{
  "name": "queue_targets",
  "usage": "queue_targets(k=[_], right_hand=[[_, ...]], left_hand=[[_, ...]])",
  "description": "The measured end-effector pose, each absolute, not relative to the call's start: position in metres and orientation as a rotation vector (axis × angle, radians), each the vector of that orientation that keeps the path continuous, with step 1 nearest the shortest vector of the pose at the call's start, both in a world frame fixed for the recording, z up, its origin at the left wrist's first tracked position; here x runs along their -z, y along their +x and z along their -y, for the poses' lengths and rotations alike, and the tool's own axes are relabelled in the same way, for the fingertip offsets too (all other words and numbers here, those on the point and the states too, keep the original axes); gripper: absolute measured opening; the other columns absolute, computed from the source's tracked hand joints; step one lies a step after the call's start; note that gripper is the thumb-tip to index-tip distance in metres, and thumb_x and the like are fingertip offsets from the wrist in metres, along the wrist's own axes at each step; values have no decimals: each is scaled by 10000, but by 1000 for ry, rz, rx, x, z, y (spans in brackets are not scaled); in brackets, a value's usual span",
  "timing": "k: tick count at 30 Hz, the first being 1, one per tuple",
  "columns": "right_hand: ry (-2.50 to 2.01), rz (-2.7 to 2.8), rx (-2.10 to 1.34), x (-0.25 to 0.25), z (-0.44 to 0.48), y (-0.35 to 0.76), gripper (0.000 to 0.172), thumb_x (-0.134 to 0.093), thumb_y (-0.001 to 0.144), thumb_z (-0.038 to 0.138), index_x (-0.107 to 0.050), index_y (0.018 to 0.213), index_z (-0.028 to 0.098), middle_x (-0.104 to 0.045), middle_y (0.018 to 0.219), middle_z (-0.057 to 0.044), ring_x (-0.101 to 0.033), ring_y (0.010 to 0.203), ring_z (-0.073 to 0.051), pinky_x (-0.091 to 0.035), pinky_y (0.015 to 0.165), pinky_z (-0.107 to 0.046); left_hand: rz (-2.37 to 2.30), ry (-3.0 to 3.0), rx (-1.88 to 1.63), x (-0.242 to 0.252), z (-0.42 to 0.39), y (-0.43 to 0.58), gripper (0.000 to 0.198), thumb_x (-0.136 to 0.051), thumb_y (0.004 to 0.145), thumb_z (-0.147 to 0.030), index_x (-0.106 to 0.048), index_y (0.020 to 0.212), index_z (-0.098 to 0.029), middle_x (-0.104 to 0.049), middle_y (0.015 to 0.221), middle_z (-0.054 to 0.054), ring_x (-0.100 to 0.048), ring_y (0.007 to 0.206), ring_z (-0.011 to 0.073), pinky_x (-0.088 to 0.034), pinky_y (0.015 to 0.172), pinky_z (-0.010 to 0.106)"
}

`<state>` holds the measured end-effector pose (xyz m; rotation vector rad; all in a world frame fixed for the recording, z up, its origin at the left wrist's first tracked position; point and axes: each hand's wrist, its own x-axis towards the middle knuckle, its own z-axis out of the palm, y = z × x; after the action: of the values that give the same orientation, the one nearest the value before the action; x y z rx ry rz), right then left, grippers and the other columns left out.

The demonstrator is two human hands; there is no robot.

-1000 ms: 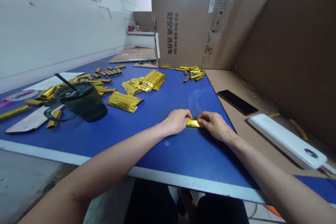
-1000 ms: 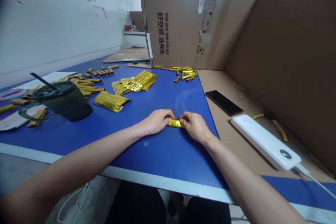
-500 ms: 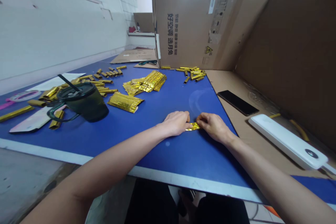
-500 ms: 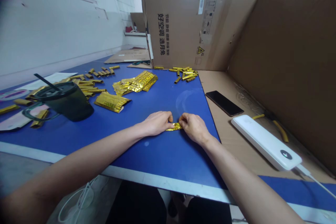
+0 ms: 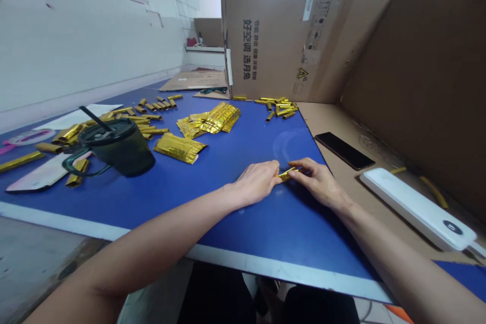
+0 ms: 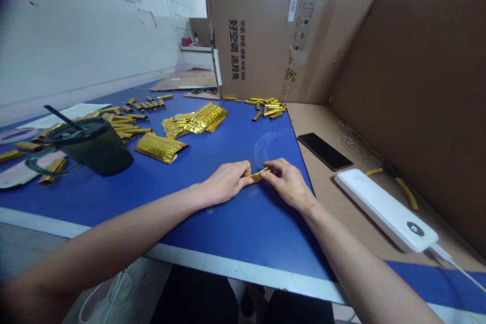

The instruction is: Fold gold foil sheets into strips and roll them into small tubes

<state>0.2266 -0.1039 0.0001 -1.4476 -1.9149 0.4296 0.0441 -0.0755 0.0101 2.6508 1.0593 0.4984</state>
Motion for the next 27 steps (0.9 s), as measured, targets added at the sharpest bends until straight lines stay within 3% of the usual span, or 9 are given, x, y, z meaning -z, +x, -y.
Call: queue_targets(k=[7,13,19,27], right_hand=[[-1355,1821,-583,-11,112,223,245,-495,766,355,-634,768,153,-569,625,-7,-489,582,-124,-373,545,-232],[-1256,1863,-531,-17,119,220,228,-497,770,323,-645,727,155,-561,618,-15,-493,572,-121,-375,552,-235],[-1239,1986,-657,-19,122,218,248,-472,784,334,-653,742,170,-581,635,-21,-509,590,-128,-392,577,-244],[-1296,1924,-858,-19,122,217,239,-488,766,346,-627,709,160,-571,588,-6,-482,551,-110,-385,535,-225]], left_hand=[[-990,2398,-687,-13,74,42,119,-449,786,-285,-461,826,-173,-556,643,0,-544,604,133,-381,561,240],[-751,1773,-558,-10,66,48,298,-383,802,-384,-508,809,-114,-607,706,48,-516,446,63,-351,420,176],[-634,1600,-404,-8,64,45,303,-473,771,-375,-548,750,-82,-628,697,68,-572,556,85,-390,502,183],[-599,1476,-281,-16,67,42,239,-444,805,-304,-511,708,-96,-609,638,43,-570,514,93,-422,532,235]])
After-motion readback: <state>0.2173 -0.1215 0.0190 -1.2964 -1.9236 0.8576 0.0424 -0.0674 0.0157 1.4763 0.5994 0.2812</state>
